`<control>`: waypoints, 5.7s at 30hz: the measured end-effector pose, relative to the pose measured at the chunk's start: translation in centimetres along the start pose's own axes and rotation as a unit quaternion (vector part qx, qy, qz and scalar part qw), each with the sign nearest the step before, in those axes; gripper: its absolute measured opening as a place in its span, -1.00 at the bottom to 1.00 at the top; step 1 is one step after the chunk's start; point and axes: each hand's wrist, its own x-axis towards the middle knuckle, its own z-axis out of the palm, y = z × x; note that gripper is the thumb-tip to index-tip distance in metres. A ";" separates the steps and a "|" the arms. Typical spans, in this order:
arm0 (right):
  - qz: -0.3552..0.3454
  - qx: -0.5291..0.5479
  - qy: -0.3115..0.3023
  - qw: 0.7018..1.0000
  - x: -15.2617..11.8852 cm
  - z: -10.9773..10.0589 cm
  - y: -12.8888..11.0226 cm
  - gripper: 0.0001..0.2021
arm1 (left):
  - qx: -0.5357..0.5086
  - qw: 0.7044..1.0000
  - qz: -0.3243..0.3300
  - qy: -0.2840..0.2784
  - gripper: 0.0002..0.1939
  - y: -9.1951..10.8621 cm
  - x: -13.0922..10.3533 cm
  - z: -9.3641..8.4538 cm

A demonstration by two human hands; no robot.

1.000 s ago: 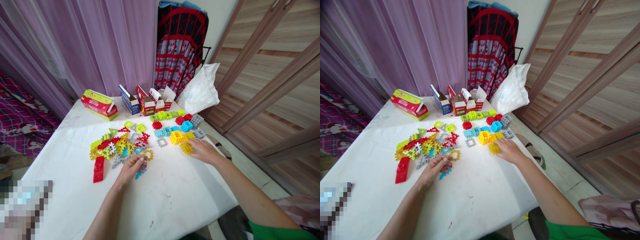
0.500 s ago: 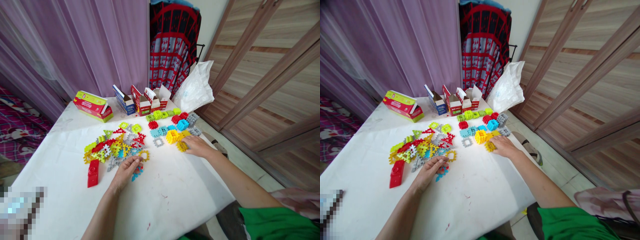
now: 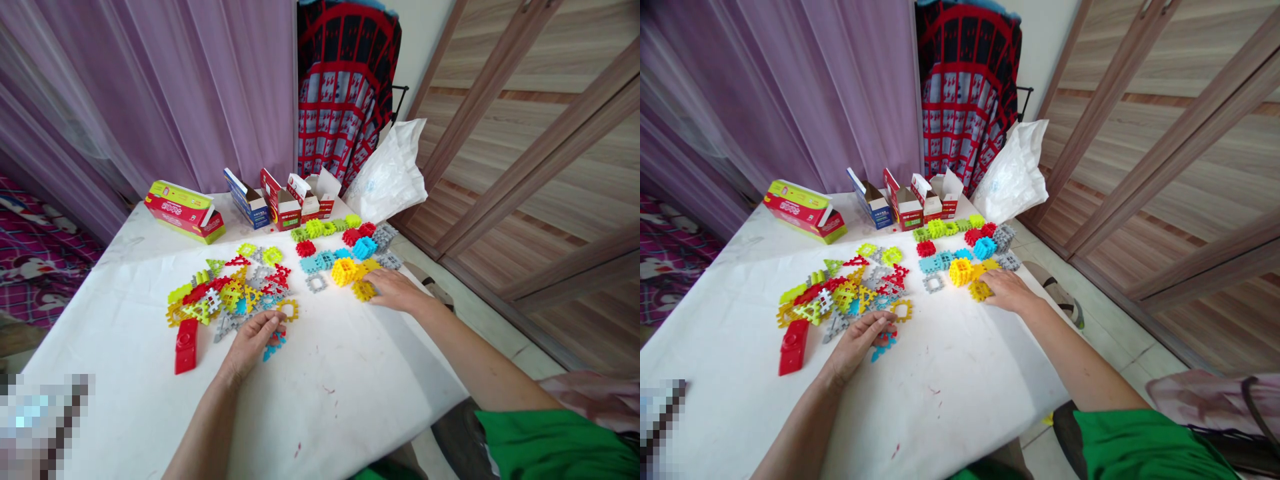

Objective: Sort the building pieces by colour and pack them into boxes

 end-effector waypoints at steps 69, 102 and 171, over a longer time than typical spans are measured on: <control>-0.169 0.181 0.179 0.952 12.7 0.7 -25.0 -0.44 | -0.128 0.870 0.201 0.431 -0.67 -3.0 0.0 -4.6; -0.023 0.147 0.125 0.981 12.1 -0.1 -24.2 -0.70 | 0.470 0.806 0.161 0.322 -0.79 -3.1 -0.4 -4.2; -0.052 0.023 0.026 0.998 1.2 0.5 2.5 -0.45 | 0.294 0.888 0.182 0.304 -0.59 -4.3 -4.3 -3.6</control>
